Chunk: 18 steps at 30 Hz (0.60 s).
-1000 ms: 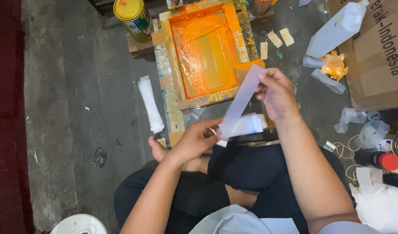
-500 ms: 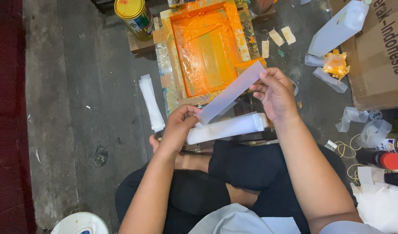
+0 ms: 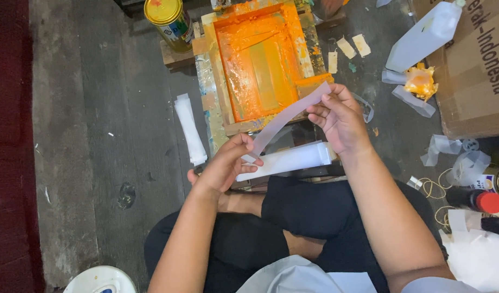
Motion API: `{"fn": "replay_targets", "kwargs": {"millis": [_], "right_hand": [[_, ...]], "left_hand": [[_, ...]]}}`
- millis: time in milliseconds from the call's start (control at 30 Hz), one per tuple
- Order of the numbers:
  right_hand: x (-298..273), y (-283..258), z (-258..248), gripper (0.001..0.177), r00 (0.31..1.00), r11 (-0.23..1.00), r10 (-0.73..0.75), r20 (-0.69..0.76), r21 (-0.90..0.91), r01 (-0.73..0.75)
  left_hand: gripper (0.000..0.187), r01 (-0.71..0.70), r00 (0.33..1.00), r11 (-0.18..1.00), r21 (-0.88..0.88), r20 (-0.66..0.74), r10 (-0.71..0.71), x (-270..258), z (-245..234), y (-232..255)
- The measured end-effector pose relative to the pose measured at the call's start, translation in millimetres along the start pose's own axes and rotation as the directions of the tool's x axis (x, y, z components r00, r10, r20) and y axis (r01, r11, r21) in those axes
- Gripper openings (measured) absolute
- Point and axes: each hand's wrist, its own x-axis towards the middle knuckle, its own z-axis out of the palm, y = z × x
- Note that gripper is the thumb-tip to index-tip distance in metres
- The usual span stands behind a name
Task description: The person sits on the floor and uses a squeegee to spread orange ink across a screen printing frame. They then place a white strip of material under the frame, pull the frame up to transfer the ink, and inspect the printed strip. This process is repeated with multiple strips.
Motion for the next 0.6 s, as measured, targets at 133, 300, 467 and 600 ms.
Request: {"fn": "replay_targets", "kwargs": {"millis": [133, 300, 467, 600], "right_hand": [[7, 11, -11, 0.022, 0.998, 1.0, -0.011, 0.059, 0.01, 0.011], [17, 25, -26, 0.028, 0.989, 0.997, -0.041, 0.143, 0.068, 0.032], [18, 26, -27, 0.032, 0.985, 0.996, -0.051, 0.167, 0.085, 0.037], [17, 23, -23, 0.034, 0.986, 0.995, -0.061, 0.153, 0.086, 0.048]], "left_hand": [[0.026, 0.046, 0.998, 0.999, -0.016, 0.035, -0.045, 0, 1, 3], [0.019, 0.075, 0.997, 0.997, -0.025, -0.001, -0.075, 1, 0, 2], [0.017, 0.043, 0.999, 0.999, -0.002, 0.002, -0.043, 12, -14, -19], [0.027, -0.017, 1.0, 1.0, 0.001, -0.024, 0.017, 26, -30, -36]]}}
